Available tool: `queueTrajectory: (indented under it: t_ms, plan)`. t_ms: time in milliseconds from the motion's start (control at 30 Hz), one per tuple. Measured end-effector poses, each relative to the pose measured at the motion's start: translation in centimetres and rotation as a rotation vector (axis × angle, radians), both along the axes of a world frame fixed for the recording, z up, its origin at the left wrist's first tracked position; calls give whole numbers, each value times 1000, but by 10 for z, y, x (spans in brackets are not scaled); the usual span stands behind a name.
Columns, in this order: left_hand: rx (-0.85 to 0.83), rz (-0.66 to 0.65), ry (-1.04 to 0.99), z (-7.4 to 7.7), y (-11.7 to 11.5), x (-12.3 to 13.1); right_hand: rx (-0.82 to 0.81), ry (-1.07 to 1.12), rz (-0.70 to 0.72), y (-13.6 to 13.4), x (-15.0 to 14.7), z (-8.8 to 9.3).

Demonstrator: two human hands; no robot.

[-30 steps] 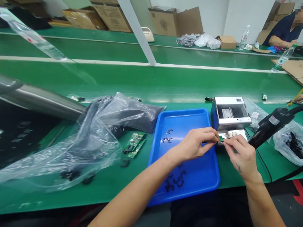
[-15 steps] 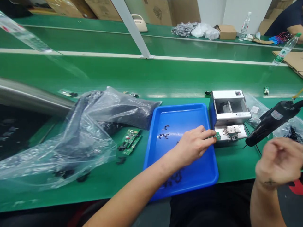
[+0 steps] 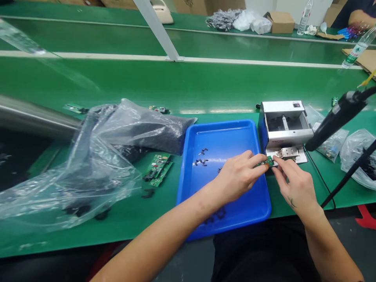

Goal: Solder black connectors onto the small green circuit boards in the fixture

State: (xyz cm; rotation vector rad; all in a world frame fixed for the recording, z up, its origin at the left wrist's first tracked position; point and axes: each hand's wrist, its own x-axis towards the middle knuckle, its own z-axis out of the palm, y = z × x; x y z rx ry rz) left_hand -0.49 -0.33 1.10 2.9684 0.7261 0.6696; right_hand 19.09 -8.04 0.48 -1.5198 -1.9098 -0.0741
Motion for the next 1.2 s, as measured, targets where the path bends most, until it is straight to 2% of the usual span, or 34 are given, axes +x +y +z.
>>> queueTrajectory:
  t_ms: [233, 433, 567, 633, 733, 800, 900, 1000, 1100, 1200]
  plan:
    - [19, 18, -27, 1, -4, 3, -81, -66, -53, 6, 0, 3]
    - [31, 40, -28, -1, -8, 3, -46, -10, -72, 5, -5, -1]
    - [24, 35, -37, -1, -8, 2, 26, 70, -60, 2, 3, -3]
    - [16, 29, -35, 0, -6, 1, 151, 147, -178, 4, 16, -1]
    - [12, 10, -17, 1, -3, 1, 347, 276, -457, 22, 42, 4]
    - [10, 5, 1, 2, -2, 1, 360, 388, -529, 46, 62, 8]
    - [9, 9, 26, 2, -1, 1, 322, 566, -462, 88, 87, 12]
    - [13, 16, 45, 2, -2, 1, 196, 638, -277, 121, 104, 9]
    - [15, 18, 57, 2, -2, 1, 217, 640, -142, 131, 112, 4]
    - [14, 22, 73, 3, -1, 1, 335, 639, -130, 121, 115, 9]
